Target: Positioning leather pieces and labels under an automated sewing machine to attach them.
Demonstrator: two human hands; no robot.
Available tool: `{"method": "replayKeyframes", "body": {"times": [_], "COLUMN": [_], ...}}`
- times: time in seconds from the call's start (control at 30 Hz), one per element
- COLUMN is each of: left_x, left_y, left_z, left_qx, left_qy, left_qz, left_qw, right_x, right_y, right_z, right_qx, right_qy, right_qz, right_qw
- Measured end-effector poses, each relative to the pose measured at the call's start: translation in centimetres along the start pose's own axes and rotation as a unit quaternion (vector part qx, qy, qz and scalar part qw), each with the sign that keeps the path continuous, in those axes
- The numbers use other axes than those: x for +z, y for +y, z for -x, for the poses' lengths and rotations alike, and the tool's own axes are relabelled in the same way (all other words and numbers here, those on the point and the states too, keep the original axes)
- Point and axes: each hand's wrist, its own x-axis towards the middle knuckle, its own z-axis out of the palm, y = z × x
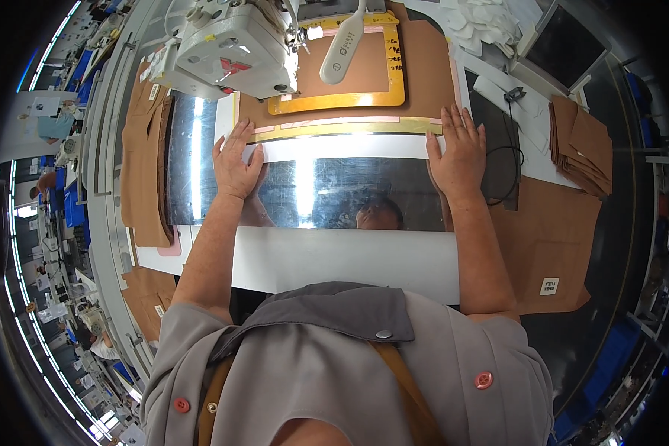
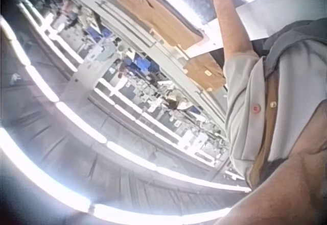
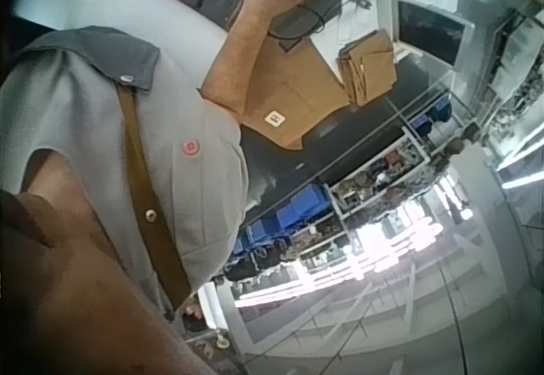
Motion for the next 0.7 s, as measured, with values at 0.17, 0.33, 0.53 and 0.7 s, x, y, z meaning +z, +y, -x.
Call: {"method": "replayKeyframes", "body": {"times": [0.17, 0.33, 0.53, 0.7], "left_x": [0.12, 0.14, 0.28, 0.39], "left_y": [-0.09, -0.15, -0.26, -0.29], "left_z": [0.09, 0.25, 0.23, 0.23], "left_qx": [0.010, 0.003, 0.002, 0.006], "left_qy": [0.026, 0.007, 0.011, 0.018], "left_qz": [0.008, 0.006, 0.004, -0.005], "left_qw": [1.000, 1.000, 1.000, 1.000], "right_x": [0.25, 0.39, 0.48, 0.68], "right_y": [0.00, 0.01, 0.11, 0.25], "right_z": [0.13, 0.23, 0.16, 0.17], "right_qx": [0.012, 0.019, 0.022, 0.021], "right_qy": [-0.009, -0.008, -0.009, 0.001], "right_qz": [0.002, -0.002, -0.022, -0.014], "right_qw": [1.000, 1.000, 0.999, 1.000]}}
